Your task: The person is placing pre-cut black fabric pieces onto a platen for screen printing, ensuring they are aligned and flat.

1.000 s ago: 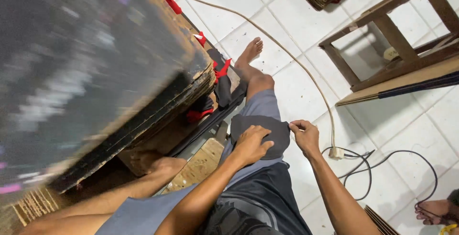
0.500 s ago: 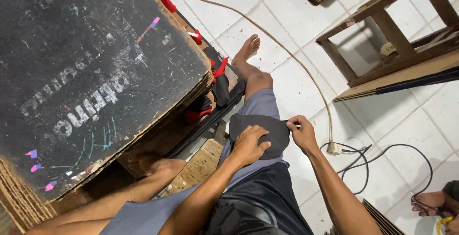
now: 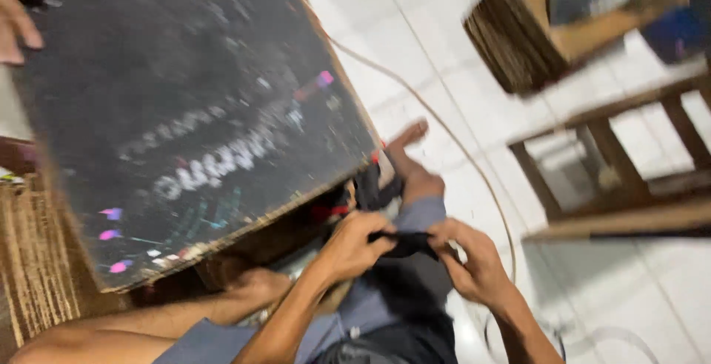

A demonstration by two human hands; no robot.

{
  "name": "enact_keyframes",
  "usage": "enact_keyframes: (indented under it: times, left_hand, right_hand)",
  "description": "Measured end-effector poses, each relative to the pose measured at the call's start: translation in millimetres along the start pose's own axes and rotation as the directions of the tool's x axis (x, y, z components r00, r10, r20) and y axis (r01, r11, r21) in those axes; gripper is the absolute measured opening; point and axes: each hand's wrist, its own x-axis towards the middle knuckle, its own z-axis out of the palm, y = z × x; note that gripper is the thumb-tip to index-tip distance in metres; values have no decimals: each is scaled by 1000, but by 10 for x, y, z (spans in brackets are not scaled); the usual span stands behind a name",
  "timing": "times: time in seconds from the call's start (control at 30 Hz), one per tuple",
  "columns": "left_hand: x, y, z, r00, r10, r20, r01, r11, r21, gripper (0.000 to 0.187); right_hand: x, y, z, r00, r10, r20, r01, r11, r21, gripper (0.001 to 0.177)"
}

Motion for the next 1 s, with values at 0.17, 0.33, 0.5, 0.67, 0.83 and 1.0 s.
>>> enact_keyframes:
  times: [0.17, 0.33, 0.5, 0.67, 0.83, 1.0]
  left_hand:
    - [-721, 234, -1046, 942, 55, -331, 6, 983, 181, 10]
    - [-1121, 528, -1951, 832, 92, -546, 96, 948, 305, 13]
    - [-1013, 201, -2715, 679, -131, -722, 309, 944, 120, 19]
    - [-651, -563, -3313, 566, -289, -772, 310, 942, -125, 15]
    - [-231, -1215, -3877, 494, -252, -832, 294, 949, -113, 15]
    - [279, -1509, -4492, 441, -142, -886, 286, 958, -12, 17]
  right_hand:
    - [934, -510, -132, 957, -268, 113, 268, 963, 17, 21]
    - [1797, -670, 161, 933, -354, 64, 358, 932, -63, 3]
    - [2735, -441, 774, 963, -269, -28, 270, 951, 152, 20]
    - [3490, 180, 1372, 986, -167, -6, 165, 968, 187, 23]
    - [4103, 441, 1710, 999, -37, -9, 38, 994, 106, 44]
    - [4909, 832, 1945, 992, -96, -75, 98, 995, 22, 36]
